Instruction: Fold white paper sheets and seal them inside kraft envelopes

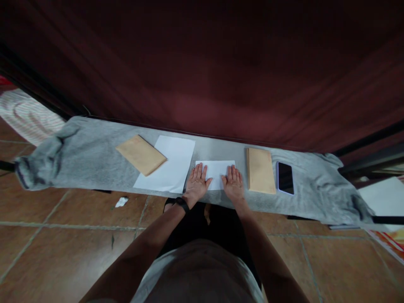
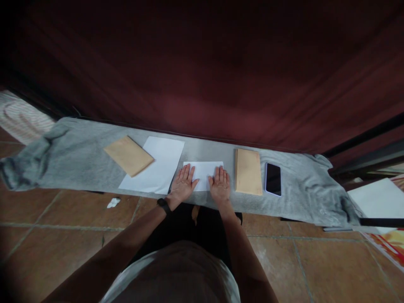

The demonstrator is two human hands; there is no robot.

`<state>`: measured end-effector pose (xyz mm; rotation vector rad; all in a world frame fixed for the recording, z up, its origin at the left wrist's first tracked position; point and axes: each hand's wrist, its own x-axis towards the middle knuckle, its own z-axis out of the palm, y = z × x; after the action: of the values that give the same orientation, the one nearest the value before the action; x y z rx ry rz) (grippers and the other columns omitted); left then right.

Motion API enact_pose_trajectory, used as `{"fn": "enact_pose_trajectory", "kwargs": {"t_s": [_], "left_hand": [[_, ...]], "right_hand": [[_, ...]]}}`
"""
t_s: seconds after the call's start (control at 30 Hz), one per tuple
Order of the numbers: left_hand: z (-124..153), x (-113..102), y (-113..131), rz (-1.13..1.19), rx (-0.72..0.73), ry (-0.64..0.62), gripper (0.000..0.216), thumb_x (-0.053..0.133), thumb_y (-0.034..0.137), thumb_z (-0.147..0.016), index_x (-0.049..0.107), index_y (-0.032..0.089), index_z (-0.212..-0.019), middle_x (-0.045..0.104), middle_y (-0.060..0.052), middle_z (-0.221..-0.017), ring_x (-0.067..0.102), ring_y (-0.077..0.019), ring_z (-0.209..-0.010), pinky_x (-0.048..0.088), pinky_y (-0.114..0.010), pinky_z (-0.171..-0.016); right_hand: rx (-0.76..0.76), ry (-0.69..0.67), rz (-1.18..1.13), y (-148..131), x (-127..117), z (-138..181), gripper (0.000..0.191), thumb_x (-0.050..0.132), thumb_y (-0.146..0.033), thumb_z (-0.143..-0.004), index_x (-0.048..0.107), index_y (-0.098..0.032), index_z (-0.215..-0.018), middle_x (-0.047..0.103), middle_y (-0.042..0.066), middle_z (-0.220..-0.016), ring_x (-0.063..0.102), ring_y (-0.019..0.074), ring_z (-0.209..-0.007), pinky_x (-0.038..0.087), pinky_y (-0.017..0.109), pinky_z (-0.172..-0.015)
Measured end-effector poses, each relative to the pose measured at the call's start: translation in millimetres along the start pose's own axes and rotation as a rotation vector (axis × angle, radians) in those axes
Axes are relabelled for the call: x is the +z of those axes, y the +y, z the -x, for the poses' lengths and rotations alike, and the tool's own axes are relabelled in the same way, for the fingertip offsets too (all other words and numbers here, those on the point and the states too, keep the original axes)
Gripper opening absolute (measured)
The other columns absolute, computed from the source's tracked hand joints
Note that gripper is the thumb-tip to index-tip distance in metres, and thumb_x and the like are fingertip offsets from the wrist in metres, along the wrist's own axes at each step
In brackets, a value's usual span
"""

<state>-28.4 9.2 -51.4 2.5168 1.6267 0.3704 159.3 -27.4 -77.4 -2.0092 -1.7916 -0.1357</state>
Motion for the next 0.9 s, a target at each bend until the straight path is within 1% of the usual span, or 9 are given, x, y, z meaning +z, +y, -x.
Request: {"fn": "enact_pose_trajectory", "kwargs": {"t_s": [0.17,0.3,0.43,0.5,0.57,0.63,0.7,0.83,0.9], "left_hand": [[4.7,-5.8,-1.5,-0.011,0.007,-0.016,0.064,0.038,0.039,-0.102,0.032,0.003,-0.155,0.027,-0.022,-0.163,0.021,-0.0294,-0.154,0.017,-0.049,-0.125],[5.7,-8.0,-1.0,-0.004,0.04,-0.021,0.063,0.038,0.033,-0.102,0.03,0.002,-0.155,0.025,-0.021,-0.163,0.016,-0.0279,-0.155,0.014,-0.05,-0.126],[4.6,-8.1,1.4,0.06,0.077,-0.026,0.062,0.039,0.024,-0.099,0.026,0.008,-0.158,0.024,-0.017,-0.165,0.011,-0.0247,-0.156,0.014,-0.051,-0.127],[3.9,-7.5,3.0,0.093,0.097,-0.039,0.063,0.04,0.021,-0.098,0.026,0.013,-0.159,0.025,-0.014,-0.165,0.009,-0.0229,-0.156,0.014,-0.052,-0.127],[3.3,-6.8,4.5,0.108,0.115,-0.053,0.063,0.038,0.019,-0.097,0.028,0.017,-0.159,0.026,-0.012,-0.165,0.007,-0.0208,-0.155,0.013,-0.051,-0.127],[2.7,-6.5,5.7,0.124,0.132,-0.06,0.061,0.035,0.017,-0.097,0.031,0.017,-0.157,0.028,-0.012,-0.165,0.006,-0.0192,-0.155,0.012,-0.049,-0.127],[2.2,-6.8,6.7,0.156,0.146,-0.064,0.06,0.034,0.017,-0.096,0.035,0.016,-0.156,0.031,-0.012,-0.164,0.007,-0.0185,-0.155,0.013,-0.048,-0.127],[2.0,-8.8,9.3,0.224,0.125,-0.076,0.061,0.033,0.016,-0.092,0.039,0.018,-0.154,0.036,-0.01,-0.162,0.01,-0.0182,-0.155,0.016,-0.048,-0.127],[2.3,-9.8,10.8,0.228,0.13,-0.095,0.063,0.03,0.014,-0.091,0.04,0.017,-0.153,0.037,-0.011,-0.161,0.01,-0.0178,-0.155,0.015,-0.048,-0.127]], "right_hand": [[0.011,-0.002,0.013,8.5,-4.1,7.3,0.063,0.033,-0.043,-0.105,0.037,-0.003,-0.153,0.041,0.025,-0.156,0.04,0.0325,-0.144,0.033,0.053,-0.116],[0.018,0.012,0.022,10.9,-5.2,11.4,0.063,0.033,-0.044,-0.105,0.036,-0.003,-0.154,0.041,0.026,-0.155,0.041,0.0332,-0.143,0.034,0.053,-0.115],[0.038,0.017,0.031,7.6,-6.8,10.4,0.062,0.031,-0.043,-0.106,0.037,-0.003,-0.153,0.042,0.025,-0.155,0.041,0.0344,-0.143,0.033,0.054,-0.115],[0.05,0.019,0.032,3.0,-8.5,9.6,0.06,0.03,-0.041,-0.106,0.038,-0.006,-0.153,0.041,0.023,-0.156,0.04,0.034,-0.144,0.031,0.055,-0.116],[0.016,-0.01,0.024,-2.6,-10.5,10.0,0.056,0.031,-0.039,-0.106,0.039,-0.011,-0.154,0.039,0.019,-0.159,0.037,0.0325,-0.146,0.026,0.056,-0.118],[-0.057,-0.071,0.002,-7.6,-12.2,11.7,0.053,0.034,-0.037,-0.105,0.041,-0.017,-0.154,0.039,0.015,-0.16,0.035,0.0303,-0.147,0.025,0.056,-0.119],[-0.102,-0.109,-0.013,-10.0,-13.3,14.3,0.052,0.038,-0.037,-0.105,0.042,-0.018,-0.153,0.039,0.015,-0.16,0.036,0.0294,-0.147,0.025,0.055,-0.119],[-0.058,-0.057,0.01,-5.7,-14.7,21.3,0.056,0.039,-0.04,-0.104,0.041,-0.012,-0.152,0.039,0.021,-0.159,0.04,0.0328,-0.143,0.03,0.054,-0.116],[-0.022,-0.029,0.019,-1.7,-16.7,25.6,0.059,0.038,-0.041,-0.104,0.041,-0.007,-0.152,0.04,0.024,-0.157,0.041,0.0343,-0.142,0.032,0.054,-0.114]]}}
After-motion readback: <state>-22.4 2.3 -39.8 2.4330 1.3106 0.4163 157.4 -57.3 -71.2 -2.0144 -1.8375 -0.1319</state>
